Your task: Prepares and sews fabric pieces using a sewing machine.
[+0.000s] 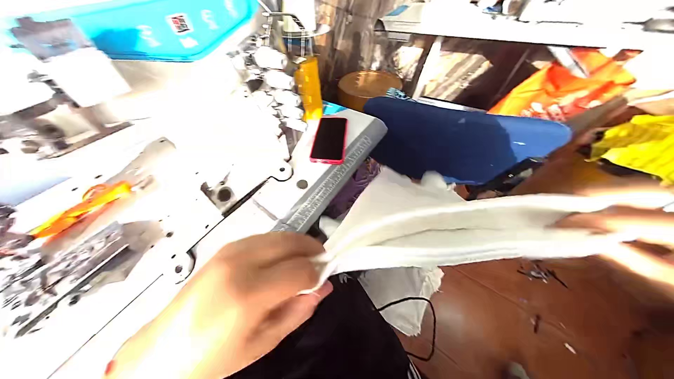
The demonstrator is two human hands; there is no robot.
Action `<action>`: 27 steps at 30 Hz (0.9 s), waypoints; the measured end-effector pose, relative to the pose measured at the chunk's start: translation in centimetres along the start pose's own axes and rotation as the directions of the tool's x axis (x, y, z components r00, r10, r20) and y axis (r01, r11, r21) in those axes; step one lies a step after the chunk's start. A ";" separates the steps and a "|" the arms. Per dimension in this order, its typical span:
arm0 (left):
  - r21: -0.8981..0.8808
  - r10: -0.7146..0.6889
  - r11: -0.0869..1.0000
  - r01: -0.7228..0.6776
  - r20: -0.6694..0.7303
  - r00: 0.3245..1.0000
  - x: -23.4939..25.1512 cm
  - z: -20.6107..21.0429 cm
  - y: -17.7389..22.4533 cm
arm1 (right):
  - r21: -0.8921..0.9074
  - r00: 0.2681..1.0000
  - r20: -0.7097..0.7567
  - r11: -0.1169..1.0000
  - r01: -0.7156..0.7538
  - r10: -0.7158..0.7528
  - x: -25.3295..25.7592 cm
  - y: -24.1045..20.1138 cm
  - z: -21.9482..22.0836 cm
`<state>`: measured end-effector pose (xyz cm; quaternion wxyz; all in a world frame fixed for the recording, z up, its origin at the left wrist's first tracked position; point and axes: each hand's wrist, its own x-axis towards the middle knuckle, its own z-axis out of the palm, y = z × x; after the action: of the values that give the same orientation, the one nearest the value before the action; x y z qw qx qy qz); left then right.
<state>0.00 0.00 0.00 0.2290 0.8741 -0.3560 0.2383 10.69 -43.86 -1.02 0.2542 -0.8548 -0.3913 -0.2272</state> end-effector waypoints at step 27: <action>-0.250 -0.395 0.681 0.688 0.665 0.634 3.8 40.5 -11.5 | 0.245 0.448 0.189 0.400 -0.883 0.874 -24.8 12.9 18.7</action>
<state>21.04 -17.69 -32.12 0.3867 0.8830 -0.1636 -0.2097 9.70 -53.39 -33.28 0.4594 -0.8842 0.0825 0.0171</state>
